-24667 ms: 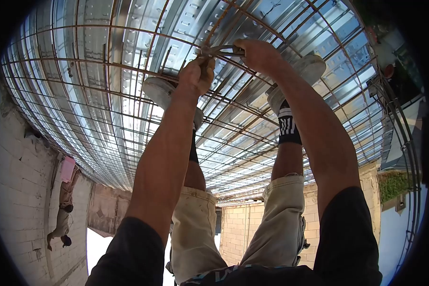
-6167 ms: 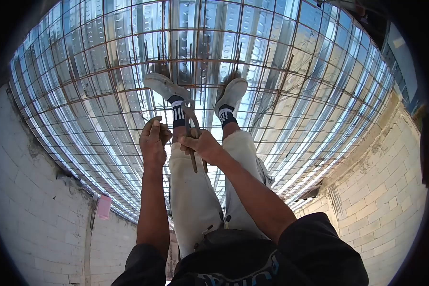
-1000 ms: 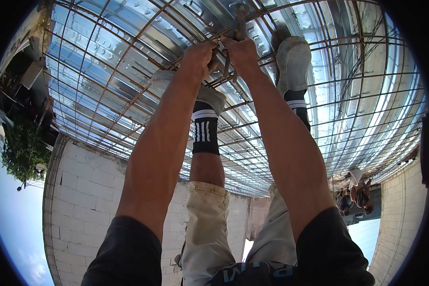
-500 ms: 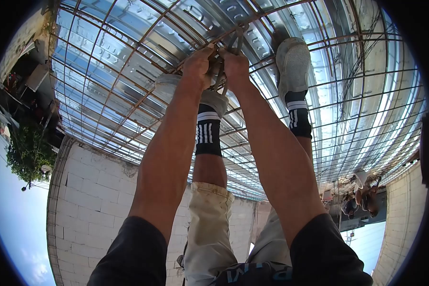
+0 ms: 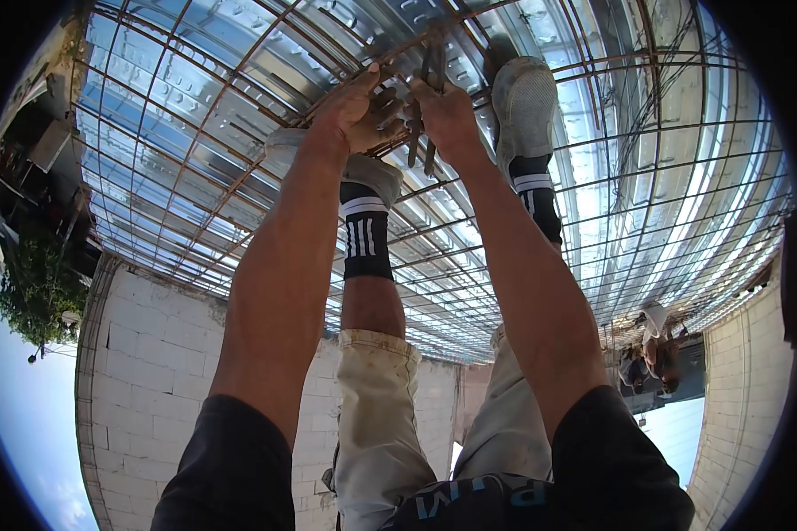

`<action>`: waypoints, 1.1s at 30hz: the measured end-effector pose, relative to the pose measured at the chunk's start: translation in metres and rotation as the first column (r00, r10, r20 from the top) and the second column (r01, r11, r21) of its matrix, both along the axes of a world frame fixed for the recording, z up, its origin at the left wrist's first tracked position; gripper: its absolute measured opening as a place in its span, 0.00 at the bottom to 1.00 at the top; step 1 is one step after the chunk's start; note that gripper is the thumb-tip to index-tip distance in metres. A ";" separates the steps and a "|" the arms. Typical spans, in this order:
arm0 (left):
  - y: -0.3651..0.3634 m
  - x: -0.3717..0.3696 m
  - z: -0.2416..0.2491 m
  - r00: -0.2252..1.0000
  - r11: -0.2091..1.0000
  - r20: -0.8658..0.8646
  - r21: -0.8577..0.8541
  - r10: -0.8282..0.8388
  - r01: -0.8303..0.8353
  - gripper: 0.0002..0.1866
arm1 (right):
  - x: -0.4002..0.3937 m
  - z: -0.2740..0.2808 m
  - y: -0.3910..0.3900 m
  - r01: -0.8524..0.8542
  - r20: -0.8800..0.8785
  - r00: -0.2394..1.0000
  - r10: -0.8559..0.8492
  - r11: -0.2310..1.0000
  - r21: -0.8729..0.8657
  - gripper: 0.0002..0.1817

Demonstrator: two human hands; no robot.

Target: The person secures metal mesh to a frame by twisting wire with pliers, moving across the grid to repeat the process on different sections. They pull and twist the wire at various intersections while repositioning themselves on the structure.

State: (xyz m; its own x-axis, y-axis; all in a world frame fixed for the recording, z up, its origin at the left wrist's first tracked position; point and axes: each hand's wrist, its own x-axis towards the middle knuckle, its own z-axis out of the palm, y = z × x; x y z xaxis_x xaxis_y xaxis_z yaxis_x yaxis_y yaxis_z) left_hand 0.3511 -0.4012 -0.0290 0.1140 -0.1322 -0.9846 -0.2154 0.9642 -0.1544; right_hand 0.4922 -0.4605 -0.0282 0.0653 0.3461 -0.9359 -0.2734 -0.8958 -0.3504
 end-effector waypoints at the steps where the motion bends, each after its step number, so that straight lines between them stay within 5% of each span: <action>1: 0.001 -0.001 -0.002 1.000 1.000 0.000 -0.007 0.010 -0.010 0.21 | 0.014 -0.001 -0.005 -0.051 0.020 0.999 0.051 0.999 0.017 0.15; 8: 0.005 -0.010 -0.016 0.997 0.997 0.016 -0.017 -0.077 0.078 0.20 | 0.089 0.073 -0.011 -0.248 0.100 0.965 0.242 0.968 0.048 0.22; 13: 0.017 0.007 -0.009 0.919 0.931 -0.164 -0.001 -0.359 0.364 0.17 | 0.103 0.092 -0.031 -0.429 0.179 0.887 0.426 0.903 -0.027 0.25; 17: 0.025 0.028 -0.011 0.773 0.831 -0.328 -0.078 -0.543 0.550 0.13 | 0.086 0.108 -0.031 -0.540 0.030 0.841 0.540 0.842 -0.024 0.22; 20: 0.017 0.024 -0.014 0.821 0.865 -0.330 0.022 -0.467 0.501 0.10 | 0.055 0.096 -0.054 -0.494 0.058 0.870 0.490 0.863 0.104 0.27; 24: -0.002 0.008 -0.007 0.961 0.974 -0.224 0.113 -0.165 0.194 0.06 | 0.032 0.094 -0.052 -0.638 0.140 0.768 0.625 0.767 0.076 0.33; 28: -0.017 0.010 0.009 0.974 0.975 -0.224 0.209 -0.026 0.074 0.08 | 0.020 0.092 -0.040 -0.687 0.146 0.722 0.676 0.726 0.036 0.38; 32: -0.026 0.022 0.013 0.959 0.960 -0.282 0.275 0.036 0.045 0.10 | 0.018 0.095 -0.014 -0.599 0.025 0.800 0.599 0.801 0.000 0.39; 33: -0.029 0.023 0.013 0.953 0.956 -0.300 0.288 0.032 0.059 0.11 | 0.025 0.097 -0.006 -0.577 -0.148 0.812 0.565 0.816 -0.050 0.39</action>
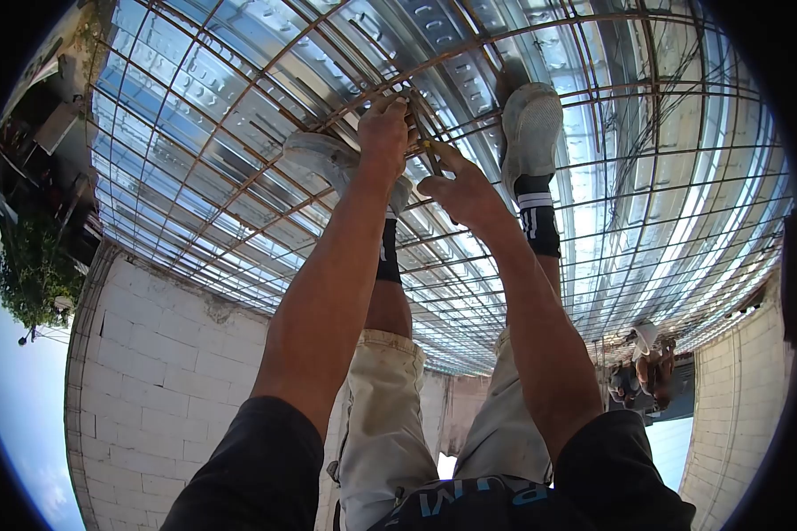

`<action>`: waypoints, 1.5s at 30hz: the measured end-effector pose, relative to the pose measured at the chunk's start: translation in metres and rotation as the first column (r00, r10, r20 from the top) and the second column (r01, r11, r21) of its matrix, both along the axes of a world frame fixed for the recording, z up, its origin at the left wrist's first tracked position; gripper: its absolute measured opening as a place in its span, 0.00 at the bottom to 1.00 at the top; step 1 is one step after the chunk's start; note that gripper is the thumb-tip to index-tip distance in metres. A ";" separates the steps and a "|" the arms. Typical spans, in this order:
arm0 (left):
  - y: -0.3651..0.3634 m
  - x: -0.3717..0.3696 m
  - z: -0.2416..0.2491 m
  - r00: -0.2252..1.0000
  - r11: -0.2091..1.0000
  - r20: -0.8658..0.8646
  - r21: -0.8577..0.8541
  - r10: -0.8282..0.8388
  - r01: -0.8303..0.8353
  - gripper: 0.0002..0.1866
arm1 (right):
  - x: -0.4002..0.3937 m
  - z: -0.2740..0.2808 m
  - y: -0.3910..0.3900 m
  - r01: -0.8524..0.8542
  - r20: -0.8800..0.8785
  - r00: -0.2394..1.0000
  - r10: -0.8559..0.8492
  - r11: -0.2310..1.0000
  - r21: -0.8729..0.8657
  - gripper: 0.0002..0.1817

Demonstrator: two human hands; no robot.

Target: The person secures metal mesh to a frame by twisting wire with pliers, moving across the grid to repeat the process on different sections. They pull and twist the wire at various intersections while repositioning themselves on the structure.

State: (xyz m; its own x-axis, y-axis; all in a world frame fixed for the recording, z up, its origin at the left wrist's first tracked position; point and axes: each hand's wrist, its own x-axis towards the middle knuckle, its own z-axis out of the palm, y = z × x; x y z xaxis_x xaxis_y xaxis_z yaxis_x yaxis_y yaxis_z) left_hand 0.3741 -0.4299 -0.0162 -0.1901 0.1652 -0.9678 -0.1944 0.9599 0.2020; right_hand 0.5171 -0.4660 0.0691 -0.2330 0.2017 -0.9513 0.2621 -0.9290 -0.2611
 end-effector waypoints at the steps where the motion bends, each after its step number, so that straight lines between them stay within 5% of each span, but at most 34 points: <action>1: 0.000 0.002 0.002 0.999 0.999 -0.026 0.013 -0.033 0.033 0.12 | 0.001 0.002 0.005 0.046 -0.026 0.999 -0.047 0.998 -0.030 0.39; 3: 0.000 0.003 0.007 0.992 0.994 -0.081 0.034 -0.098 0.101 0.13 | 0.002 0.003 0.010 0.136 -0.076 0.987 -0.143 0.986 -0.096 0.40; 9: -0.007 0.001 0.004 0.991 0.990 -0.093 0.091 -0.100 0.108 0.17 | -0.011 -0.022 -0.022 -0.014 0.120 0.993 -0.021 0.957 0.290 0.32; 12: -0.010 -0.002 0.004 0.996 0.987 -0.027 0.129 -0.091 0.093 0.18 | -0.025 -0.017 -0.028 -0.282 0.421 0.903 0.089 0.861 0.424 0.28; 15: -0.012 -0.003 0.009 0.994 0.987 -0.020 0.122 -0.106 0.108 0.17 | -0.031 -0.025 -0.026 -0.263 0.427 0.899 0.100 0.901 0.343 0.27; 18: -0.014 -0.002 0.016 0.999 0.991 -0.027 0.132 -0.019 0.022 0.19 | -0.017 -0.013 -0.001 -0.375 0.331 0.893 0.304 0.911 0.174 0.21; 21: 0.007 0.001 0.038 0.998 0.978 0.023 -0.200 -0.055 0.058 0.21 | 0.006 -0.017 0.008 0.083 -0.123 0.985 -0.122 0.955 -0.284 0.17; 22: 0.009 0.000 0.036 0.984 0.974 0.178 -0.224 0.010 0.030 0.22 | 0.004 -0.019 0.001 0.384 -0.175 0.846 -0.504 0.803 -0.455 0.15; 23: 0.010 -0.001 0.031 0.942 0.968 0.328 -0.252 0.078 0.008 0.22 | 0.000 -0.022 -0.007 0.491 -0.213 0.705 -0.677 0.682 -0.542 0.15; 25: 0.006 -0.004 0.015 0.852 0.950 0.497 -0.311 0.163 0.000 0.23 | -0.010 -0.029 -0.026 0.588 -0.206 0.332 -0.920 0.373 -0.718 0.15; 26: 0.005 -0.003 0.001 0.831 0.942 0.527 -0.335 0.178 0.011 0.22 | -0.015 -0.032 -0.032 0.550 -0.246 0.244 -0.938 0.343 -0.762 0.17; 27: 0.000 -0.004 -0.009 0.810 0.933 0.554 -0.360 0.194 0.023 0.22 | -0.015 -0.034 -0.038 0.548 -0.258 0.380 -0.888 0.441 -0.711 0.18; 30: 0.000 0.011 0.001 0.973 0.928 0.229 -0.360 -0.008 0.093 0.16 | -0.008 -0.016 -0.029 0.439 -0.196 0.750 -0.631 0.698 -0.566 0.21; 31: -0.004 0.015 -0.002 0.942 0.916 0.189 -0.243 -0.277 0.318 0.16 | -0.008 -0.018 -0.033 0.339 -0.182 0.887 -0.425 0.866 -0.367 0.20; 33: -0.021 0.022 -0.016 0.699 0.698 0.006 -0.050 -0.715 0.715 0.16 | -0.013 -0.027 -0.048 -0.029 -0.002 1.000 0.029 0.999 0.037 0.18; 34: -0.031 0.024 -0.024 0.505 0.508 -0.118 0.005 -0.855 0.862 0.16 | -0.026 -0.029 -0.053 -0.061 0.091 0.995 0.046 0.984 0.165 0.18; 37: -0.044 0.022 -0.038 -0.206 -0.217 -0.502 -0.037 -0.840 0.975 0.16 | -0.037 -0.043 -0.065 -0.332 0.219 0.934 0.282 0.912 0.242 0.20; 38: -0.031 0.017 -0.024 0.094 0.098 -0.305 0.001 -0.948 0.995 0.18 | -0.041 -0.033 -0.059 -0.013 0.076 0.997 0.008 0.998 0.058 0.14; 39: -0.006 0.008 0.005 0.402 0.406 -0.089 -0.033 -0.911 0.913 0.20 | -0.038 -0.026 -0.049 0.256 -0.086 0.958 -0.275 0.948 -0.190 0.14; 40: 0.009 -0.001 0.024 0.670 0.657 0.111 -0.132 -0.734 0.742 0.22 | -0.032 -0.018 -0.037 0.443 -0.159 0.813 -0.561 0.772 -0.456 0.13; 42: 0.017 -0.016 0.028 0.867 0.866 0.259 -0.161 -0.426 0.473 0.24 | -0.023 -0.008 -0.018 0.505 -0.114 0.415 -0.903 0.333 -0.796 0.13; 44: 0.013 -0.019 0.025 0.901 0.968 0.430 -0.244 0.061 0.051 0.20 | -0.034 -0.013 -0.035 0.455 -0.125 0.201 -0.972 0.205 -0.867 0.13; 45: 0.011 -0.013 0.018 0.898 0.965 0.423 -0.263 0.119 -0.004 0.19 | -0.038 -0.021 -0.043 0.413 -0.130 0.094 -0.987 0.157 -0.897 0.13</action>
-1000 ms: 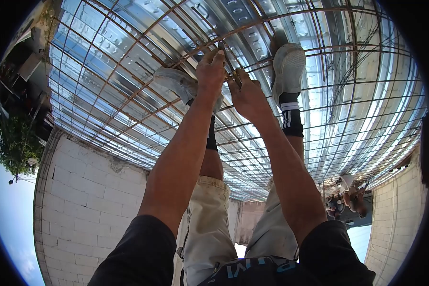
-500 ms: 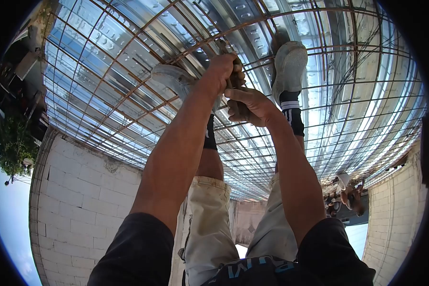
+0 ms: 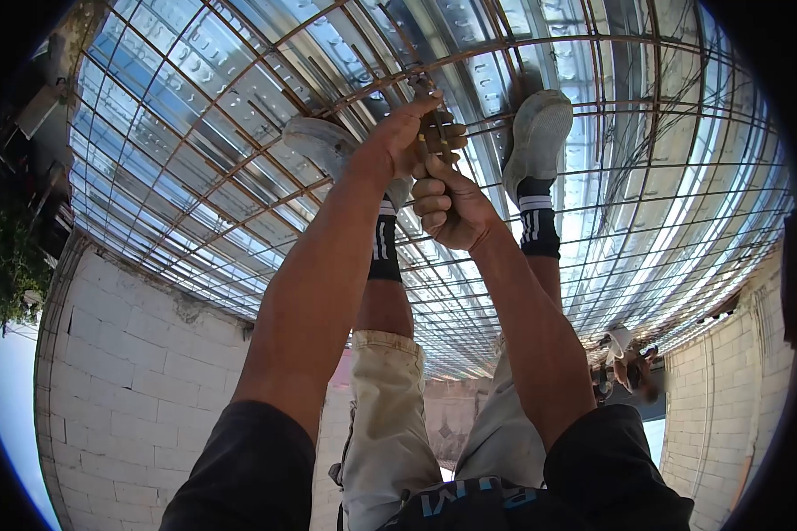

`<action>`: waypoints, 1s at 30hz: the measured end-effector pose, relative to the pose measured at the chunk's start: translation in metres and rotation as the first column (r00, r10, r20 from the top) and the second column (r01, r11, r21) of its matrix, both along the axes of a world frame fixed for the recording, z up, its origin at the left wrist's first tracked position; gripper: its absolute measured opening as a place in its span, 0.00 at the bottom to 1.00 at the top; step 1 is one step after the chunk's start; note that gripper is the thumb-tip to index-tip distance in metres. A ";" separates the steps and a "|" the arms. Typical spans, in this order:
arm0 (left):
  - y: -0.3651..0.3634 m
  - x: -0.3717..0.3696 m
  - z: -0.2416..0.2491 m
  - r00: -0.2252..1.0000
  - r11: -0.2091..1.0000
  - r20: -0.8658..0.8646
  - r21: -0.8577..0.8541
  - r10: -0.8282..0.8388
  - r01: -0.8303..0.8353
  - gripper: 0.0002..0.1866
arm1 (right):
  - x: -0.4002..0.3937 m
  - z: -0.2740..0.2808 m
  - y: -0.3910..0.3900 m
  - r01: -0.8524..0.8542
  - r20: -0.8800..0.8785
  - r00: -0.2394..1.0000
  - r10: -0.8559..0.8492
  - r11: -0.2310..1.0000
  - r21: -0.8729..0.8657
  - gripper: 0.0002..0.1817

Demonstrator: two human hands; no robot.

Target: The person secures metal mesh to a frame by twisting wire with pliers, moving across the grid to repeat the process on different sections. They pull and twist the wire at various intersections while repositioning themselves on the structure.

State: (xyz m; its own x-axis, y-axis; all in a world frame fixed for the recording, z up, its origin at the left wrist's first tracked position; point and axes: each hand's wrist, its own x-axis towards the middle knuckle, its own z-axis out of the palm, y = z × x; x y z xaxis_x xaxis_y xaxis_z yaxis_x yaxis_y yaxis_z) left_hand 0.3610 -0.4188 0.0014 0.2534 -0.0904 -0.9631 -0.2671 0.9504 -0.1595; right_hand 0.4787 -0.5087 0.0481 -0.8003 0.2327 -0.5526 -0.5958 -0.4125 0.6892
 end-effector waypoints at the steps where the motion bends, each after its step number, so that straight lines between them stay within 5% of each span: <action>1: -0.003 0.008 -0.007 0.999 0.998 -0.005 -0.026 0.052 -0.052 0.17 | -0.001 -0.003 -0.005 -0.076 0.080 0.994 0.070 0.994 0.075 0.17; 3: -0.020 0.005 -0.036 0.978 0.977 0.100 -0.127 0.183 -0.170 0.12 | 0.015 0.009 0.012 -0.507 0.299 0.840 0.453 0.852 0.133 0.20; 4: -0.020 0.012 -0.039 0.997 0.998 0.070 -0.055 0.030 -0.026 0.11 | 0.025 0.016 0.020 -0.692 0.406 0.688 0.601 0.712 0.120 0.22; 5: -0.020 0.020 -0.040 0.904 0.884 -0.010 0.207 -0.427 0.420 0.10 | 0.034 0.016 0.023 -0.768 0.494 0.596 0.633 0.628 0.123 0.26; 6: -0.021 0.023 -0.039 0.443 0.272 -0.298 0.473 -0.846 0.838 0.10 | 0.038 0.010 0.023 -0.889 0.643 0.419 0.641 0.434 0.147 0.23; 7: -0.025 0.026 -0.038 -0.031 -0.364 -0.639 0.398 -0.769 0.842 0.09 | 0.032 0.011 0.023 -0.988 0.817 0.120 0.563 0.148 0.043 0.19; 8: -0.032 0.031 -0.041 -0.178 -0.572 -0.778 0.264 -0.602 0.777 0.09 | 0.025 0.011 0.024 -0.984 0.914 -0.162 0.372 -0.123 -0.125 0.16; 10: -0.042 0.047 -0.042 -0.112 -0.409 -0.868 0.111 -0.484 0.906 0.11 | 0.017 0.010 0.025 -0.996 0.859 -0.054 0.508 0.032 -0.082 0.13; 11: -0.042 0.044 -0.043 -0.017 -0.275 -0.826 0.167 -0.563 0.947 0.17 | 0.013 0.009 0.023 -0.991 0.823 0.013 0.568 0.118 -0.066 0.12; 13: -0.029 0.035 -0.033 0.203 0.173 -0.661 0.112 -0.723 0.979 0.19 | 0.004 0.004 0.021 -0.956 0.737 0.163 0.656 0.290 -0.047 0.12; 14: -0.019 0.030 -0.018 0.336 0.383 -0.568 0.040 -0.751 0.923 0.20 | 0.003 0.004 0.018 -0.926 0.682 0.242 0.690 0.374 -0.050 0.12; 15: -0.004 0.020 -0.005 0.573 0.605 -0.438 0.081 -0.692 0.792 0.20 | 0.007 0.007 0.024 -0.781 0.514 0.538 0.668 0.625 0.006 0.10; 17: 0.020 0.000 0.013 0.914 0.921 -0.148 0.043 -0.378 0.387 0.22 | 0.011 0.006 0.024 -0.465 0.270 0.855 0.444 0.885 0.016 0.11; 19: 0.015 0.000 0.006 0.962 0.965 -0.084 0.007 -0.261 0.263 0.22 | 0.006 0.006 0.018 -0.211 0.099 0.973 0.209 0.977 0.018 0.14; 21: 0.009 0.010 -0.001 0.997 0.997 -0.043 -0.046 -0.071 0.069 0.19 | 0.010 0.002 0.014 -0.299 0.175 0.944 0.281 0.950 0.089 0.13; 22: 0.004 0.014 -0.008 0.999 0.998 -0.044 -0.055 0.009 -0.011 0.18 | 0.013 0.003 0.014 -0.341 0.216 0.925 0.311 0.933 0.117 0.13; 23: -0.002 0.016 -0.017 0.995 0.994 -0.046 -0.067 0.089 -0.092 0.17 | 0.018 0.009 0.023 -0.555 0.377 0.792 0.480 0.823 0.120 0.17; 25: -0.008 0.025 -0.028 0.981 0.979 -0.100 -0.103 0.166 -0.176 0.12 | 0.027 0.020 0.039 -0.873 0.659 0.405 0.634 0.481 0.074 0.21; 26: -0.008 0.031 -0.030 0.942 0.938 -0.139 0.130 -0.304 0.322 0.09 | 0.031 0.022 0.044 -0.963 0.766 0.172 0.619 0.269 -0.001 0.23; 27: -0.008 0.036 -0.031 0.684 0.613 -0.281 0.306 -0.673 0.729 0.08 | 0.038 0.002 0.030 -0.988 0.865 -0.150 0.479 -0.031 -0.154 0.29; 28: -0.010 0.042 -0.035 0.282 0.101 -0.480 0.367 -0.831 0.925 0.06 | 0.038 0.013 0.041 -0.925 0.878 -0.355 0.321 -0.259 -0.280 0.30; 29: -0.012 0.047 -0.039 -0.146 -0.442 -0.671 0.295 -0.727 0.847 0.06 | 0.037 0.007 0.025 -0.857 0.884 -0.455 0.113 -0.324 -0.400 0.30; 30: -0.013 0.054 -0.044 -0.024 -0.265 -0.671 0.259 -0.741 0.929 0.07 | 0.036 0.000 0.012 -0.774 0.845 -0.523 -0.109 -0.356 -0.524 0.30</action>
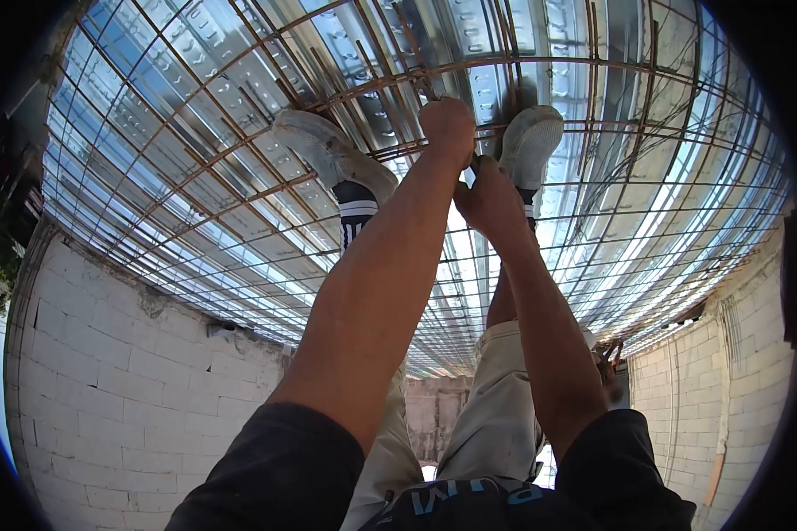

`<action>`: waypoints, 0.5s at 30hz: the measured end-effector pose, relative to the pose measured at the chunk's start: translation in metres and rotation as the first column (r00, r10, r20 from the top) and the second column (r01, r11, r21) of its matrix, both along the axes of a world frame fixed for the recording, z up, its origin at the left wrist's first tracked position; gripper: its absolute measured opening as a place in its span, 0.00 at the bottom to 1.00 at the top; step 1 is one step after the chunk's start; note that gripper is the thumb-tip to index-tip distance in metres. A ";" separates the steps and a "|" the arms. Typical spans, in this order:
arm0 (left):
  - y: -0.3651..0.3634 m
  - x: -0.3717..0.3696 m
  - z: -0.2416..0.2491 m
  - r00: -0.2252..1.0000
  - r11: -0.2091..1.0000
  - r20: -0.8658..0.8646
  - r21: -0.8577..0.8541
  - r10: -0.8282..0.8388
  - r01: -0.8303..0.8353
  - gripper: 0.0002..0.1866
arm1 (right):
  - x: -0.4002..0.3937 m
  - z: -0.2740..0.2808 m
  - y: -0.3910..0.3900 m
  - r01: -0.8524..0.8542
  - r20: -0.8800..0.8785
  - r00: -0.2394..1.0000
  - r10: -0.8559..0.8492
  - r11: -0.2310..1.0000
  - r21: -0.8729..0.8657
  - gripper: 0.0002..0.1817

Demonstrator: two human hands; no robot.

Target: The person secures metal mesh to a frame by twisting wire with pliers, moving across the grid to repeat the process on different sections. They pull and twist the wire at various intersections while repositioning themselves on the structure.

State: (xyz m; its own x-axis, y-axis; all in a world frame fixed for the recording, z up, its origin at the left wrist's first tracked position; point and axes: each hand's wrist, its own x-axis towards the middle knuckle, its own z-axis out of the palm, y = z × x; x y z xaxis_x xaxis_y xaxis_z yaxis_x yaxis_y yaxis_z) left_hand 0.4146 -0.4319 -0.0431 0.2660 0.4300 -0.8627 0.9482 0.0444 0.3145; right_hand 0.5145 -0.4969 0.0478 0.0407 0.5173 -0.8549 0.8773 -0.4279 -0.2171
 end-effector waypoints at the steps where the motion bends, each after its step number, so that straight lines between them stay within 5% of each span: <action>1: -0.005 0.008 -0.009 0.979 0.980 -0.035 0.004 0.200 -0.200 0.09 | -0.008 0.017 0.024 0.079 0.036 0.997 -0.075 0.989 -0.125 0.24; 4: -0.026 0.020 -0.030 0.696 0.708 -0.146 0.049 0.703 -0.705 0.13 | -0.007 -0.009 0.005 0.035 -0.063 0.997 -0.046 0.987 -0.155 0.19; 5: -0.030 0.020 -0.034 0.541 0.560 -0.177 0.082 0.822 -0.824 0.15 | -0.003 -0.015 0.003 -0.103 -0.208 0.972 0.109 0.994 0.041 0.18; 6: -0.035 0.021 -0.037 0.368 0.395 -0.202 0.116 0.908 -0.911 0.16 | 0.007 -0.019 0.001 0.116 -0.256 0.951 -0.175 0.966 -0.231 0.18; 7: -0.028 0.016 -0.025 0.269 0.268 -0.176 -0.026 0.947 -0.963 0.17 | 0.013 -0.012 0.020 0.302 -0.223 0.865 -0.450 0.820 -0.486 0.18; 9: -0.008 -0.002 0.020 0.054 -0.004 -0.180 -0.311 0.982 -0.950 0.20 | 0.024 -0.011 0.035 0.444 -0.045 0.624 -0.780 0.402 -0.801 0.18; 13: -0.006 -0.010 0.025 -0.226 -0.366 -0.333 -0.453 0.915 -0.813 0.22 | 0.041 -0.031 0.024 0.235 0.074 0.269 -0.960 -0.009 -0.972 0.20; 15: -0.008 -0.008 0.021 -0.364 -0.497 -0.342 -0.519 0.866 -0.695 0.19 | 0.039 -0.037 0.009 0.171 0.088 0.176 -0.980 -0.058 -0.984 0.19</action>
State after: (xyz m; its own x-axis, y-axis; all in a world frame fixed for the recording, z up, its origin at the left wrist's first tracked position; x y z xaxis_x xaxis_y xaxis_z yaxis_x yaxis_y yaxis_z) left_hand 0.4070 -0.4400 -0.0216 0.1383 -0.0250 -0.9901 -0.5712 0.8146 -0.1004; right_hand 0.5534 -0.4874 0.0106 -0.7332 -0.2309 -0.6396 -0.1292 -0.8761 0.4644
